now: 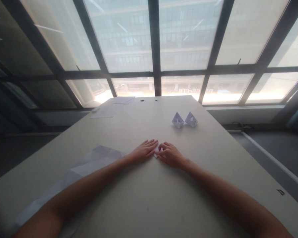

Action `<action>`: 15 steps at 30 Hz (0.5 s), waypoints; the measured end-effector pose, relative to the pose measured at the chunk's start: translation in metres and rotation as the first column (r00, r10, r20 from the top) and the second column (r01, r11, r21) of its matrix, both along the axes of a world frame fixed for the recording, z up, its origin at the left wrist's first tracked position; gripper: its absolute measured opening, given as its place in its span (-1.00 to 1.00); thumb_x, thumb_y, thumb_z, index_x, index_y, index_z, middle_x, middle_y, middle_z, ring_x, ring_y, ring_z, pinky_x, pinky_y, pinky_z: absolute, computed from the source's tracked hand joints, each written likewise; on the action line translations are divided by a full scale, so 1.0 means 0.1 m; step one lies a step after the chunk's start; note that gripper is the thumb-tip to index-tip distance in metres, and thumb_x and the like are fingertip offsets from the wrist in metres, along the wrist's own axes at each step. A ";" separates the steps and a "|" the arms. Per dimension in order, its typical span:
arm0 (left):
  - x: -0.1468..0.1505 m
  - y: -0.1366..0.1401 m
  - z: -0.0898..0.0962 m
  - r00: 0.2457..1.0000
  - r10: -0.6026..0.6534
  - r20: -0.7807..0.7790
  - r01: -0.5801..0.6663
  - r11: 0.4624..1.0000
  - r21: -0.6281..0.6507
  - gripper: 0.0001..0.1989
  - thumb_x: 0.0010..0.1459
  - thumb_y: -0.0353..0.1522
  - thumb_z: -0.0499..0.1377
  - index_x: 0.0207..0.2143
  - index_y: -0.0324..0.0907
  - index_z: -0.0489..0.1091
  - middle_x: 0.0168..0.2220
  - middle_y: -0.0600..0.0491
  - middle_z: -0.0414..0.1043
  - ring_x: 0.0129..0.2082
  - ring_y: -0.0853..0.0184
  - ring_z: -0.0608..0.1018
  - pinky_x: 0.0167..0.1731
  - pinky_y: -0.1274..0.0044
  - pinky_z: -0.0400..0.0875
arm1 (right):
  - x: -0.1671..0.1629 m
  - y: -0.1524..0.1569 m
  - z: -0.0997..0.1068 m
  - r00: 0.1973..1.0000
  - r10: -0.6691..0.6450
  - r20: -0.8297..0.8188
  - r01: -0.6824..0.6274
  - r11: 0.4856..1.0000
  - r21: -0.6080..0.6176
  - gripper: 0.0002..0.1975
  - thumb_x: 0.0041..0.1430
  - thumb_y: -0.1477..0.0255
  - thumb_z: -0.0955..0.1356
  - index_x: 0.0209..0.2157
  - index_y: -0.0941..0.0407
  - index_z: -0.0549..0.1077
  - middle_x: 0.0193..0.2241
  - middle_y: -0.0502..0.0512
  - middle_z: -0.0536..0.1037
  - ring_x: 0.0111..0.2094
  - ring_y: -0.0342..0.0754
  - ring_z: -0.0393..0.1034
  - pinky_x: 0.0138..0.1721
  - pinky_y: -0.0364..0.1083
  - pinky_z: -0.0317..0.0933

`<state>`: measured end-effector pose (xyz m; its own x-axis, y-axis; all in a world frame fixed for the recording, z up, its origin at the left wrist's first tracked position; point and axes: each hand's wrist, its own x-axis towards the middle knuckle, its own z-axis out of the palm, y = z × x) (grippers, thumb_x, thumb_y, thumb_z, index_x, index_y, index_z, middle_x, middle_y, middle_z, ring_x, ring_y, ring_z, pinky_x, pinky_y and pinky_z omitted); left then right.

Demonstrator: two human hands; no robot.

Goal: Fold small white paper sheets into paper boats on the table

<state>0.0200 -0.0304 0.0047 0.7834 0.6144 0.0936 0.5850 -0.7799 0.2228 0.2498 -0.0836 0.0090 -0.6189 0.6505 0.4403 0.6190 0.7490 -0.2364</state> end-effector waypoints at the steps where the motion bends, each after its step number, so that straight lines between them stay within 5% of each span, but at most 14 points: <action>1: 0.00 0.00 -0.01 1.000 -0.003 0.013 0.003 1.000 0.006 -0.45 0.43 -0.14 -0.15 0.39 -0.07 -0.05 0.40 -0.01 -0.07 0.40 0.20 0.01 0.33 0.25 -0.11 | 0.01 0.00 0.00 1.000 0.001 0.003 -0.001 1.000 0.000 -0.78 0.30 0.40 0.33 -0.11 -0.09 0.60 -0.20 0.10 0.52 -0.17 -0.01 0.33 -0.06 -0.04 0.22; 8: -0.02 0.07 -0.06 0.981 -0.030 0.194 0.018 0.998 0.061 -0.65 0.32 -0.26 0.10 0.12 -0.02 0.43 0.23 0.00 0.32 0.26 0.21 0.32 0.26 0.35 0.15 | 0.03 0.01 0.01 1.000 0.011 0.005 -0.011 1.000 -0.007 -0.80 0.30 0.39 0.34 -0.15 -0.07 0.61 -0.18 0.10 0.52 -0.16 -0.01 0.33 -0.07 -0.04 0.22; 15: 0.00 0.07 -0.03 0.965 -0.010 0.263 -0.001 0.999 0.041 -0.69 0.26 -0.30 0.16 0.03 -0.05 0.52 0.16 -0.01 0.41 0.19 0.21 0.41 0.23 0.40 0.22 | 0.10 -0.02 0.10 0.991 0.136 0.012 -0.135 0.990 -0.036 -0.75 0.26 0.41 0.37 -0.06 -0.08 0.57 -0.13 0.09 0.52 -0.10 0.00 0.32 -0.01 -0.01 0.21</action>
